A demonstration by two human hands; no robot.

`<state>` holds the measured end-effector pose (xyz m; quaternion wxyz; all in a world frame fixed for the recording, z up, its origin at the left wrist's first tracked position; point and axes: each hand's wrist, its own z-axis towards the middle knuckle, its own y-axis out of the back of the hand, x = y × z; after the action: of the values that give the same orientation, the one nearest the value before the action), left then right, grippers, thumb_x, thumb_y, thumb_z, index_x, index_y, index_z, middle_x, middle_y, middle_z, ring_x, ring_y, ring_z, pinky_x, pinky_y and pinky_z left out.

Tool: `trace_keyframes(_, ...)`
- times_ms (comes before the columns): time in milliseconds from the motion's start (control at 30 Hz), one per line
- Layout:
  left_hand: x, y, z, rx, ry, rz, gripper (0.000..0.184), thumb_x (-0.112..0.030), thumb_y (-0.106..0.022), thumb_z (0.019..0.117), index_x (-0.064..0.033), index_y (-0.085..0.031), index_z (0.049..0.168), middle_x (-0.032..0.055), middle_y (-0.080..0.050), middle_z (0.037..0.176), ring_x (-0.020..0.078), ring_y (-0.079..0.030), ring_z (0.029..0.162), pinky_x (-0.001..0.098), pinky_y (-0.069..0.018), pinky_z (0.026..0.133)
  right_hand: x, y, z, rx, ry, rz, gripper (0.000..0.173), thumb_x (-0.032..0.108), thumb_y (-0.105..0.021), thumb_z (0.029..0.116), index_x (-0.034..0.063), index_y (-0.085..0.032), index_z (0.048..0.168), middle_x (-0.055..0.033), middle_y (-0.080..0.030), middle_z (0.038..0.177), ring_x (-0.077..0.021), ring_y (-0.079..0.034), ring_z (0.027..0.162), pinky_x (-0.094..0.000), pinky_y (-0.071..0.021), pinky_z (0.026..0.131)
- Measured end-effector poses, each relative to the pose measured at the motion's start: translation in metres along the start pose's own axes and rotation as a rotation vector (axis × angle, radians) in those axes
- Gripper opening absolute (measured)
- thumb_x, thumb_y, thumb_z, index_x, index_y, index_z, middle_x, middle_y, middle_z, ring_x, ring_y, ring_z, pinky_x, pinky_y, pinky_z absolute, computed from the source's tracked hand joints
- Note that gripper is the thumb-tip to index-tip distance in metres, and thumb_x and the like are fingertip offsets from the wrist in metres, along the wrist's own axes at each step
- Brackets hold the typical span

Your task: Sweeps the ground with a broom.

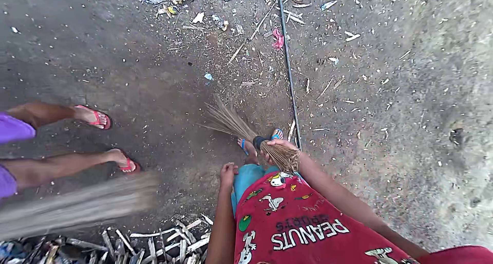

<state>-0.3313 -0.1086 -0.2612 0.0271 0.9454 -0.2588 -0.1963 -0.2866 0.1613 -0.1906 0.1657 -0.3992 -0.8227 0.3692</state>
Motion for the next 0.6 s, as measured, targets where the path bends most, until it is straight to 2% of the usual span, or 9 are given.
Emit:
trace_keyframes(67, 0.015, 0.01, 0.001, -0.007, 0.04, 0.01, 0.038, -0.023, -0.036, 0.1129, 0.0024, -0.053, 0.136, 0.0205, -0.068, 0.118, 0.0267, -0.066, 0.091, 0.0449, -0.0526, 0.076, -0.007, 0.013, 0.009, 0.198, -0.025, 0.156, 0.033, 0.031, -0.042, 0.0997, 0.0049, -0.062, 0.101, -0.0119, -0.069, 0.09, -0.0175, -0.068, 0.069, -0.0278, -0.0588, 0.063)
trace_keyframes(133, 0.025, 0.017, 0.004, -0.026, 0.096, 0.002, 0.039, -0.023, -0.036, 0.1128, 0.0035, -0.053, 0.136, 0.0222, -0.066, 0.12, 0.0293, -0.066, 0.094, 0.0478, -0.0518, 0.079, -0.004, 0.029, -0.007, 0.178, 0.012, 0.167, 0.032, 0.031, -0.045, 0.0994, 0.0045, -0.063, 0.101, -0.0129, -0.07, 0.092, -0.0178, -0.069, 0.068, -0.0275, -0.0592, 0.061)
trace_keyframes(200, 0.033, 0.025, 0.007, -0.029, 0.157, 0.018, 0.041, -0.025, -0.035, 0.1132, 0.0037, -0.051, 0.137, 0.0229, -0.066, 0.123, 0.0317, -0.066, 0.1, 0.0507, -0.0514, 0.082, 0.0, 0.057, -0.041, -0.015, 0.115, 0.106, 0.035, 0.035, -0.042, 0.0988, 0.0063, -0.062, 0.099, -0.0089, -0.069, 0.087, -0.0143, -0.068, 0.067, -0.0249, -0.0581, 0.059)
trace_keyframes(267, 0.034, 0.029, 0.012, -0.031, 0.192, 0.017, 0.041, -0.026, -0.036, 0.1133, 0.0035, -0.05, 0.138, 0.0231, -0.065, 0.126, 0.0331, -0.066, 0.104, 0.0525, -0.0509, 0.086, 0.012, 0.092, -0.081, -0.283, 0.265, 0.005, 0.042, 0.037, -0.031, 0.1012, 0.0066, -0.06, 0.1, -0.006, -0.067, 0.082, -0.013, -0.066, 0.066, -0.0245, -0.0556, 0.056)
trace_keyframes(367, 0.028, 0.034, 0.013, -0.038, 0.161, 0.013, 0.041, -0.026, -0.036, 0.1131, 0.0033, -0.052, 0.137, 0.0219, -0.066, 0.124, 0.0306, -0.066, 0.101, 0.0501, -0.0512, 0.084, 0.025, 0.143, -0.139, -0.582, 0.35, -0.024, 0.044, 0.033, -0.024, 0.1036, 0.0055, -0.057, 0.102, -0.0079, -0.067, 0.08, -0.0164, -0.067, 0.065, -0.0278, -0.0567, 0.055)
trace_keyframes(433, 0.018, 0.035, 0.013, -0.047, 0.09, -0.018, 0.039, -0.024, -0.037, 0.1128, 0.0023, -0.055, 0.135, 0.0206, -0.067, 0.119, 0.0281, -0.066, 0.095, 0.0468, -0.0519, 0.079, 0.03, 0.138, -0.158, -0.913, 0.329, -0.198, 0.027, 0.025, -0.034, 0.105, 0.0082, -0.056, 0.103, -0.0059, -0.065, 0.078, -0.015, -0.065, 0.063, -0.0294, -0.0553, 0.054)
trace_keyframes(467, 0.013, 0.034, 0.012, -0.054, 0.061, -0.04, 0.038, -0.024, -0.037, 0.1127, 0.0019, -0.055, 0.135, 0.0202, -0.068, 0.118, 0.0268, -0.067, 0.092, 0.0448, -0.0523, 0.077, 0.028, 0.128, -0.161, -1.113, 0.319, -0.321, 0.018, 0.021, -0.047, 0.102, 0.008, -0.058, 0.108, -0.0061, -0.065, 0.082, -0.0146, -0.065, 0.067, -0.0317, -0.0551, 0.058)
trace_keyframes(533, 0.006, 0.032, 0.011, -0.072, 0.026, -0.081, 0.036, -0.022, -0.037, 0.1126, 0.0011, -0.055, 0.134, 0.0189, -0.068, 0.116, 0.0245, -0.067, 0.089, 0.0417, -0.0529, 0.074, 0.022, 0.11, -0.163, -1.338, 0.291, -0.548, 0.036, 0.017, -0.067, 0.0942, 0.0019, -0.061, 0.126, -0.0152, -0.067, 0.105, -0.0223, -0.064, 0.089, -0.0437, -0.0533, 0.08)
trace_keyframes(600, 0.006, 0.027, 0.012, -0.086, 0.022, -0.103, 0.036, -0.021, -0.037, 0.1127, 0.0008, -0.056, 0.133, 0.0178, -0.069, 0.114, 0.0229, -0.067, 0.086, 0.0399, -0.0519, 0.071, 0.016, 0.093, -0.167, -1.343, 0.31, -0.655, 0.042, 0.015, -0.068, 0.0928, 0.0023, -0.059, 0.131, -0.0148, -0.067, 0.107, -0.021, -0.065, 0.09, -0.0426, -0.0542, 0.081)
